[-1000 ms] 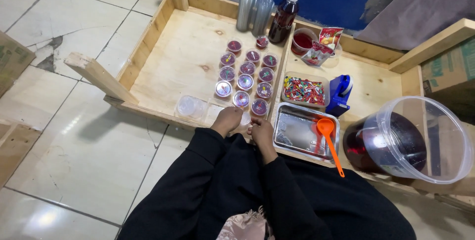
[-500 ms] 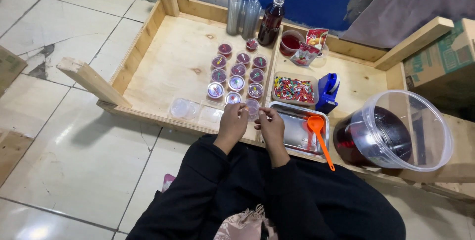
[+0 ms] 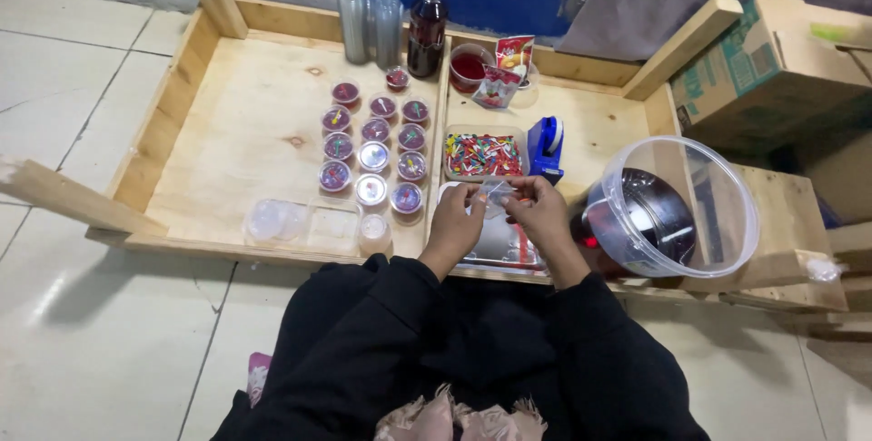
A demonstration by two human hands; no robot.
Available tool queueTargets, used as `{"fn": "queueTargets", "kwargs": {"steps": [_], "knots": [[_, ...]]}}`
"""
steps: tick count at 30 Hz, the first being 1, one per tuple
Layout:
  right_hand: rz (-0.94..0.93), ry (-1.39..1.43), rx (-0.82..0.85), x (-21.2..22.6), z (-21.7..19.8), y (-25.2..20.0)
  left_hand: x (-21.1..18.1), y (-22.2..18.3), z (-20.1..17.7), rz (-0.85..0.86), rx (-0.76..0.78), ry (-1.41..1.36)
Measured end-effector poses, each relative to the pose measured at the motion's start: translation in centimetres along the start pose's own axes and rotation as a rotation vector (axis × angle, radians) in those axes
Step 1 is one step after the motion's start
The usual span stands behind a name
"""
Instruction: The person packages small food items into plastic cups, sealing them with tape and adding liquid with a ladle.
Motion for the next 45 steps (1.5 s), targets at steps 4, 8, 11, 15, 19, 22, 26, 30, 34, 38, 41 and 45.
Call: {"fn": "queueTargets", "kwargs": {"steps": [4, 8, 11, 15, 19, 22, 26, 30, 34, 38, 41, 45], "knots": [[0.069, -0.176, 0.02, -4.1, -0.9, 0.9, 3.4, 2.4, 3.4, -0.027, 0.053, 0.106], [0.058, -0.662, 0.194, -8.1, 0.6, 1.7, 9.3, 5.0, 6.1, -0.166, 0.149, 0.2], [0.0, -0.821, 0.326, -7.7, 2.6, 1.0, 12.4, 6.3, 6.9, -0.224, 0.176, 0.245], [-0.095, -1.049, 0.44, -11.6, 4.0, 1.4, 16.0, 7.6, 8.7, -0.242, 0.137, 0.314], [-0.098, -1.088, 0.476, -11.8, 4.1, 1.5, 16.6, 7.1, 9.6, -0.183, 0.082, 0.339], [0.092, -0.999, 0.519, -10.2, 2.5, 1.8, 15.4, 6.6, 9.1, -0.218, 0.117, 0.326], [0.202, -1.15, 0.397, -13.0, -3.7, 4.0, 14.4, 6.2, 8.0, -0.263, 0.119, 0.296], [0.543, -1.332, 0.334, -16.6, -9.0, 4.0, 13.6, 5.9, 7.4, -0.284, 0.124, 0.297], [0.639, -1.31, 0.343, -15.6, -8.6, 3.6, 14.3, 6.4, 7.5, -0.259, 0.095, 0.276], [0.7, -1.265, 0.405, -15.7, -8.2, 2.8, 14.3, 6.8, 6.9, -0.259, 0.067, 0.281], [0.726, -1.239, 0.433, -14.3, -7.8, 1.8, 13.6, 6.8, 6.1, -0.267, 0.063, 0.283], [0.686, -1.152, 0.409, -10.9, -7.3, 0.7, 13.5, 6.8, 6.1, -0.252, 0.057, 0.299]]}}
Point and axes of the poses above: each hand's wrist, its own y-axis towards the middle knuckle, its own z-axis out of the palm, x = y × z, the point moved 7 cm from there along y, towards the middle knuckle, and after that the axes turned 4 degrees about -z, right-handed, at the moved point
